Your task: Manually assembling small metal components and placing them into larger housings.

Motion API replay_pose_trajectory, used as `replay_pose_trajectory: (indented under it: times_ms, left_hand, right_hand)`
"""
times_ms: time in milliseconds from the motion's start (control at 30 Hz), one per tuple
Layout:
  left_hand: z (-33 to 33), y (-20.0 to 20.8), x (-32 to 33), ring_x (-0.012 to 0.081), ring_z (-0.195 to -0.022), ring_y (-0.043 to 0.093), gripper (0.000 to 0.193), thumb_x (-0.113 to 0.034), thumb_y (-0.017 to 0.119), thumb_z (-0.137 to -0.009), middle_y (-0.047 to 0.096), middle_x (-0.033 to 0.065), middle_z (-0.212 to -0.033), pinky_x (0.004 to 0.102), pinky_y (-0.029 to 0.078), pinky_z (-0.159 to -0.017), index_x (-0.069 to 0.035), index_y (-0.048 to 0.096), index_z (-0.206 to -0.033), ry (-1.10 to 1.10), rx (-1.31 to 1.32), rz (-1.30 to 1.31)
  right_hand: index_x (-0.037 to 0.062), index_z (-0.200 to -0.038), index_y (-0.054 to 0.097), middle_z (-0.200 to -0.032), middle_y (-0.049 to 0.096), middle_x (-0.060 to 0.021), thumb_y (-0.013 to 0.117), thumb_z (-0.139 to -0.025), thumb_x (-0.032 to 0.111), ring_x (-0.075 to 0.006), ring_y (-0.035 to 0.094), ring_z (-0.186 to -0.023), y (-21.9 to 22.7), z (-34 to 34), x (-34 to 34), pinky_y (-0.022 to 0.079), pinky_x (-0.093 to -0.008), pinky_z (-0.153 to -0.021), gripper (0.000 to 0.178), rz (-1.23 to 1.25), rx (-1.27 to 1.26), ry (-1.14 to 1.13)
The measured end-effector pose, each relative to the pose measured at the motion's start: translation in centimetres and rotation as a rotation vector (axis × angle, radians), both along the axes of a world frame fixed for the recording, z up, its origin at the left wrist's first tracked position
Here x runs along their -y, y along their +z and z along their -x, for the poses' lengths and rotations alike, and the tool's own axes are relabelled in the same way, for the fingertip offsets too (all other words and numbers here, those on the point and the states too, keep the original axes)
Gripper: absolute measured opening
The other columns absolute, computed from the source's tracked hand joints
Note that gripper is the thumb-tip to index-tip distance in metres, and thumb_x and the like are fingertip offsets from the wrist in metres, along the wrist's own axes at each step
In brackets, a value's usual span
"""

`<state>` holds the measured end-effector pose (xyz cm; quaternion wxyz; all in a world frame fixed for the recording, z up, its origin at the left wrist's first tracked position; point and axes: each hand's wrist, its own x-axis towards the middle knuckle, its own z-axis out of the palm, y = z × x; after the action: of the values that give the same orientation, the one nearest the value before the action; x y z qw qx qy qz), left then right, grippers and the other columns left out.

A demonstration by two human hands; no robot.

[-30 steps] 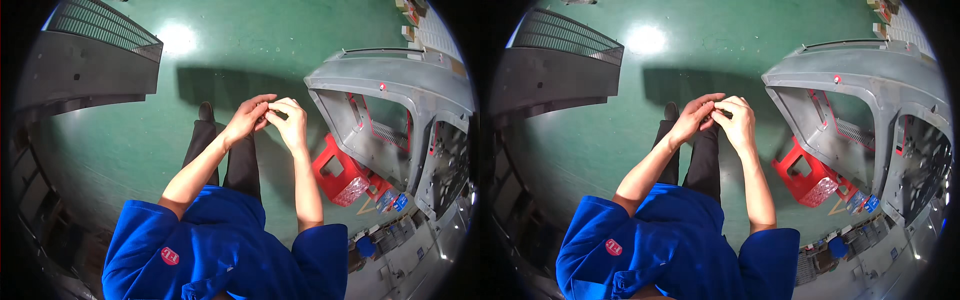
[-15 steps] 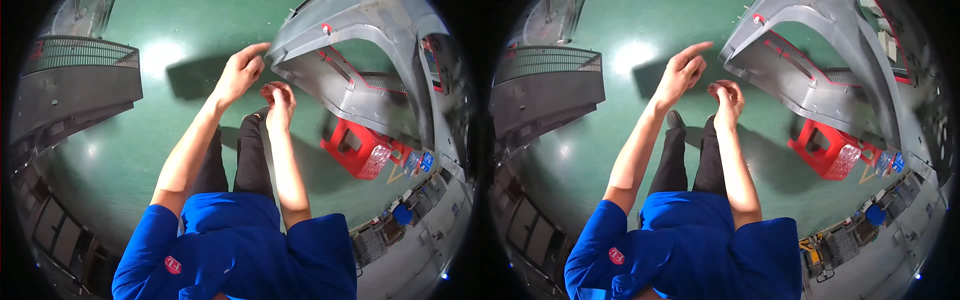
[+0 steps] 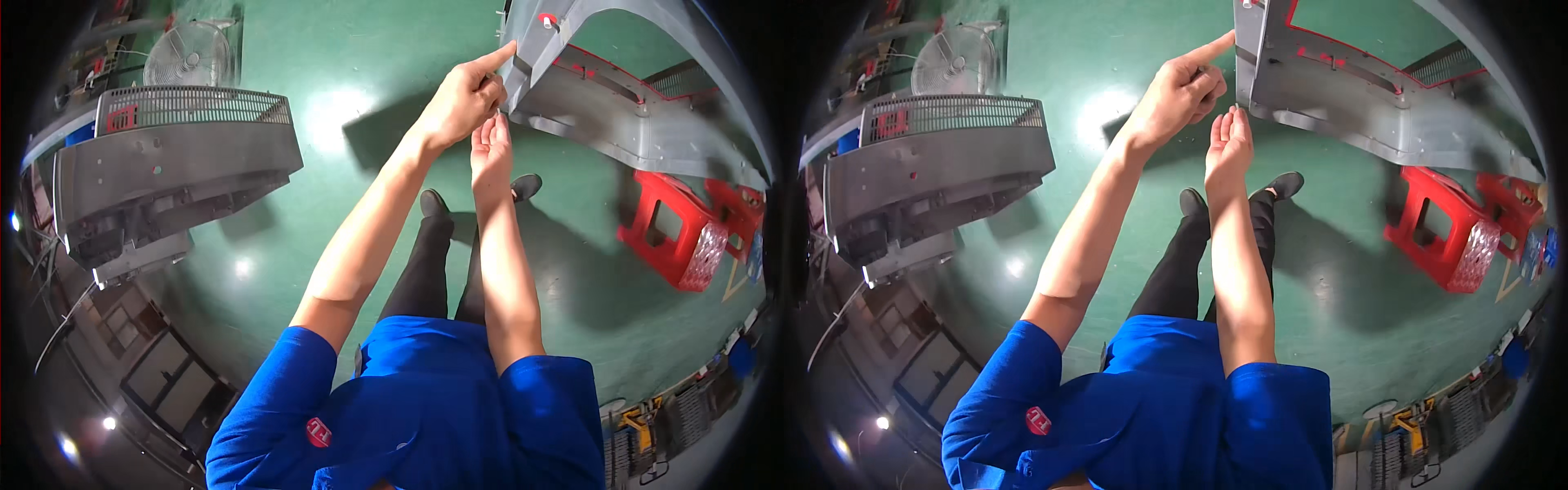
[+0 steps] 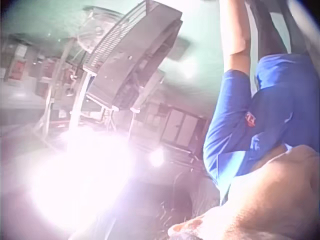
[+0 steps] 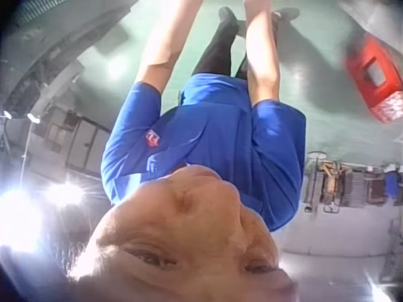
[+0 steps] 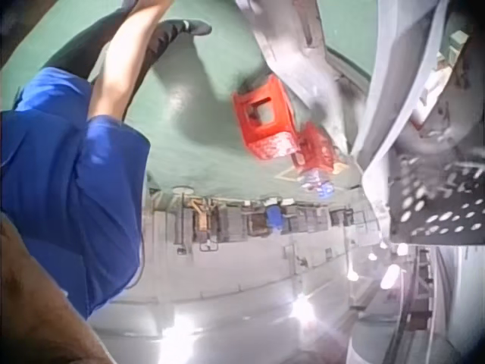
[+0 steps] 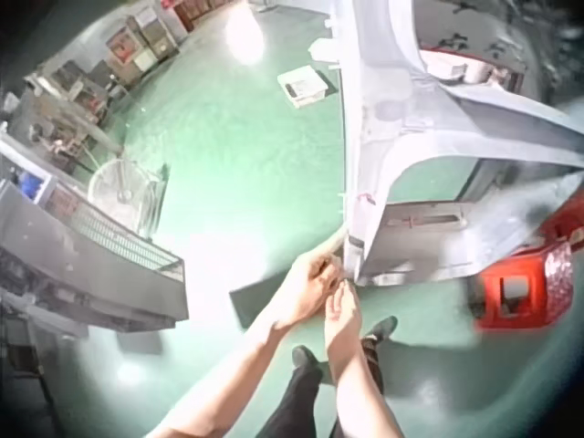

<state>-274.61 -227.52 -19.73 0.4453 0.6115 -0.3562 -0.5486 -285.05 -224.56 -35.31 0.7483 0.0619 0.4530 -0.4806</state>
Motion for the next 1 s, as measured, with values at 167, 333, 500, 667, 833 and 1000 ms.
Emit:
replay_pose_trajectory:
  times_ms: [167, 333, 500, 667, 833, 1000]
  left_hand:
    - [1.3, -1.1, -0.9, 0.0089, -0.060, 0.043, 0.055, -0.001, 0.038, -0.089, 0.048, 0.0016, -0.065, 0.0244, 0.044, -0.063, -0.005, 0.032, -0.144, -0.060, 0.002, -0.017]
    - [2.8, -2.0, -1.9, 0.0051, -0.052, 0.031, 0.058, 0.001, 0.037, -0.088, 0.041, -0.0018, -0.066, 0.0206, 0.028, -0.044, -0.007, 0.031, -0.145, -0.063, -0.024, -0.005]
    - [3.7, -2.8, -2.5, 0.0049, -0.052, 0.031, 0.058, 0.001, 0.038, -0.088, 0.041, -0.0015, -0.066, 0.0207, 0.027, -0.043, -0.007, 0.030, -0.145, -0.073, -0.043, -0.020]
    - [4.3, -3.6, -2.3, 0.0047, -0.049, 0.030, 0.059, 0.000, 0.038, -0.088, 0.040, -0.0022, -0.064, 0.0206, 0.025, -0.042, -0.008, 0.028, -0.146, -0.084, -0.073, -0.042]
    - [5.3, -2.2, -2.3, 0.0045, -0.047, 0.028, 0.059, -0.001, 0.038, -0.089, 0.036, -0.0035, -0.061, 0.0202, 0.023, -0.041, -0.010, 0.026, -0.147, -0.059, -0.141, -0.107]
    - [5.1, -1.9, -1.4, 0.0048, -0.048, 0.026, 0.059, -0.001, 0.039, -0.091, 0.031, -0.0040, -0.060, 0.0204, 0.023, -0.042, -0.004, 0.021, -0.147, -0.054, -0.065, -0.123]
  right_hand:
    - [0.0017, -0.121, 0.048, -0.119, 0.051, -0.0056, 0.061, -0.089, 0.019, -0.0128, 0.048, -0.108, -2.5, 0.5, 0.0, 0.039, -0.0293, -0.100, 0.038, 0.073, -0.039, -0.127]
    - [0.0007, -0.119, 0.050, -0.119, 0.052, -0.0061, 0.064, -0.087, 0.017, -0.0147, 0.049, -0.110, -4.6, 1.5, -0.2, 0.042, -0.0286, -0.099, 0.039, 0.137, 0.033, -0.166]
    - [-0.0021, -0.105, 0.059, -0.114, 0.056, -0.0108, 0.068, -0.082, 0.013, -0.0214, 0.053, -0.112, -3.4, 1.3, 0.1, 0.044, -0.0303, -0.099, 0.028, 0.044, -0.125, -0.304]
    - [-0.0027, -0.089, 0.061, -0.093, 0.063, -0.0110, 0.068, -0.083, 0.010, -0.0161, 0.059, -0.086, -3.0, 1.1, 1.3, 0.049, -0.0278, -0.083, 0.016, -0.017, -0.313, -0.379]
    - [0.0007, -0.066, 0.054, -0.069, 0.062, -0.0103, 0.070, -0.080, 0.008, -0.0097, 0.047, -0.050, -5.3, 1.7, 2.4, 0.035, -0.0204, -0.045, 0.023, 0.003, -0.419, -0.387]
    - [-0.0013, -0.076, 0.065, -0.065, 0.064, -0.0060, 0.072, -0.081, 0.023, -0.0085, 0.054, -0.052, -5.5, 2.9, 2.3, 0.042, -0.0212, -0.046, 0.026, 0.094, -0.466, -0.027]
